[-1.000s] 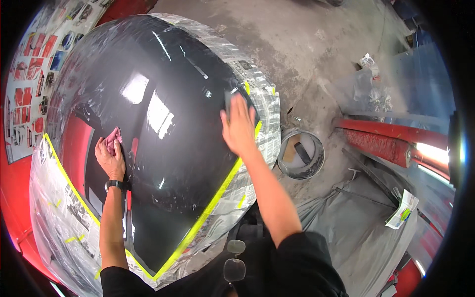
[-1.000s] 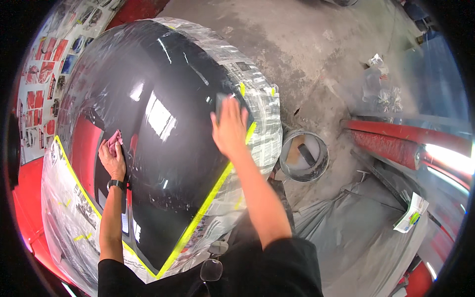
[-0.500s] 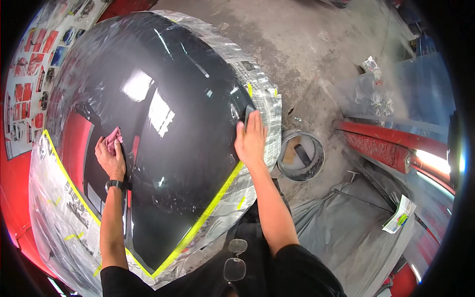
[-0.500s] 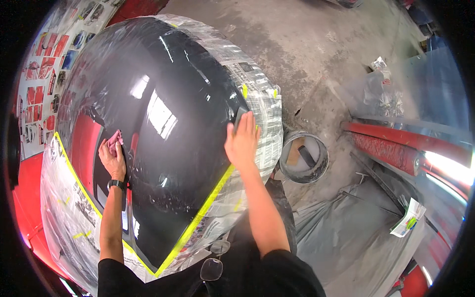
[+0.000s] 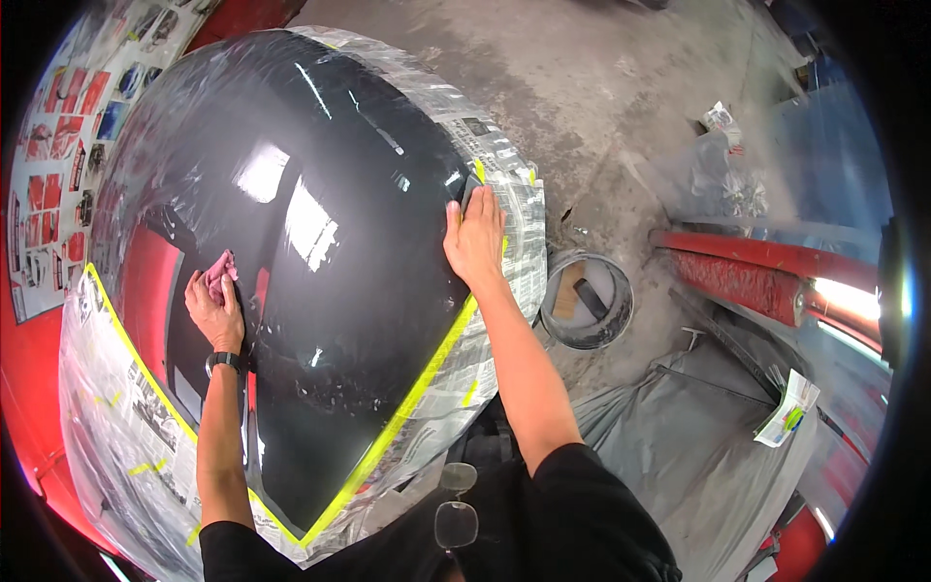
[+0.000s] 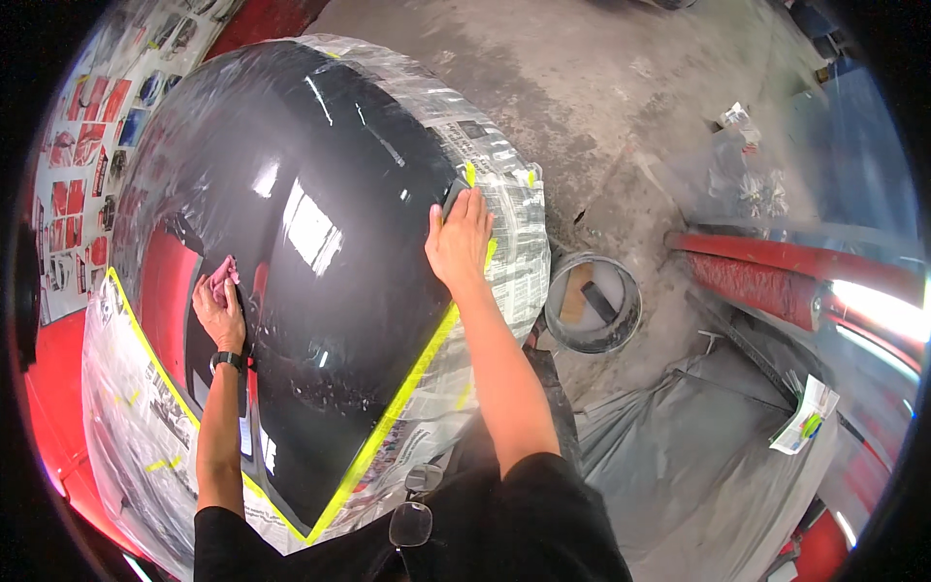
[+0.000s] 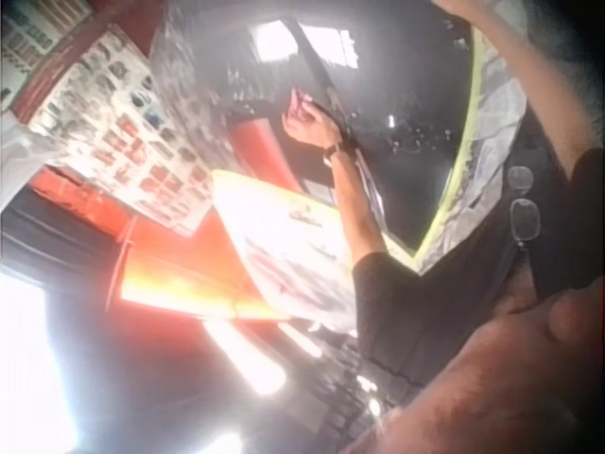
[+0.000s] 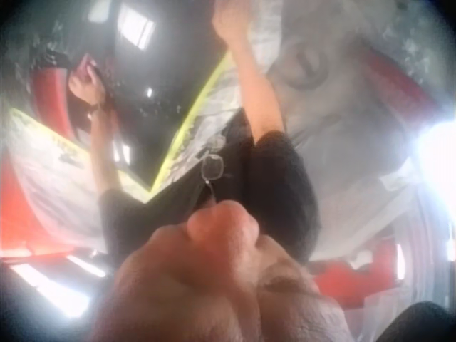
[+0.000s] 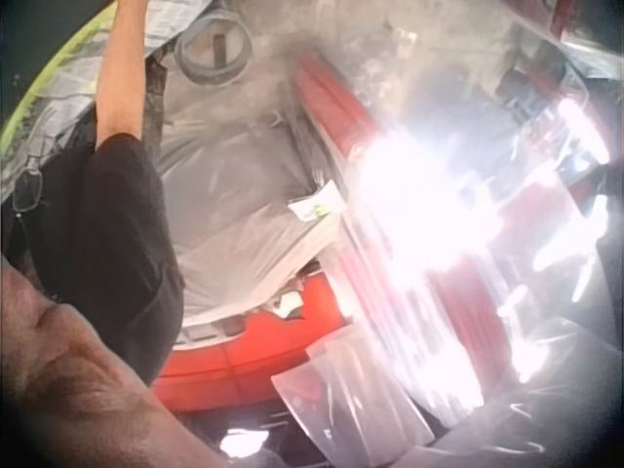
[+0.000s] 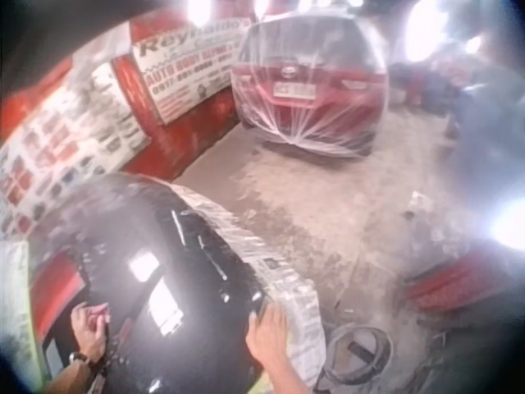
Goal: The person sands the surface of a car hood using a sanding block and a cloth, dipping the block into a bucket of water frequently.
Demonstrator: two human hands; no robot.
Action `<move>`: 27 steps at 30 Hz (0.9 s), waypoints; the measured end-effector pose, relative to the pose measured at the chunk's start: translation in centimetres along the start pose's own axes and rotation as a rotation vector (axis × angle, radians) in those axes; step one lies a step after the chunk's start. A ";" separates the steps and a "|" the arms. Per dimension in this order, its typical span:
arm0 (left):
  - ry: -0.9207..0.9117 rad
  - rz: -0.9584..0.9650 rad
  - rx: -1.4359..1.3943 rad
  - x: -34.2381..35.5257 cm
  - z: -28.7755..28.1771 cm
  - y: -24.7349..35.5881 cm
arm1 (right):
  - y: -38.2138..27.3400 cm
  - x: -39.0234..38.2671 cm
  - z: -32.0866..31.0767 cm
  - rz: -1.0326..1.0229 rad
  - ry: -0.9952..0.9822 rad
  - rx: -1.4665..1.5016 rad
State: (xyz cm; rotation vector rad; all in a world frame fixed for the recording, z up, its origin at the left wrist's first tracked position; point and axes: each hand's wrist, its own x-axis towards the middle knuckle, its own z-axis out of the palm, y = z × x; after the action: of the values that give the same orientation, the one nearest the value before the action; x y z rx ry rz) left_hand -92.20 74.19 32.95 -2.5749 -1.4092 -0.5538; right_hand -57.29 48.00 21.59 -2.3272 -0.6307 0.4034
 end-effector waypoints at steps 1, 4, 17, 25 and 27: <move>0.000 -0.007 0.030 -0.2 -0.2 -0.5 | -0.1 -1.2 -0.4 -0.020 -0.020 0.068; 0.004 -0.016 0.037 -0.6 -0.7 -1.0 | -1.1 -9.5 -1.8 -0.115 -0.020 -0.027; -0.013 -0.010 0.038 -0.9 -0.6 -1.7 | -0.7 -9.9 -2.3 -0.004 -0.058 -0.026; -0.011 -0.026 -0.005 -0.3 -0.7 -0.4 | 1.0 -7.2 -1.9 0.045 -0.022 -0.025; -0.014 0.002 -0.015 -0.2 -0.5 -0.4 | 1.8 -4.1 -2.0 0.091 -0.062 0.013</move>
State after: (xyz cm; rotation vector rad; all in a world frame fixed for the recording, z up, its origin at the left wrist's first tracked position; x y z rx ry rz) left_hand -92.73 74.04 33.33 -2.5959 -1.4119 -0.5493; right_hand -59.20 43.58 22.21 -2.3441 -0.5514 0.5216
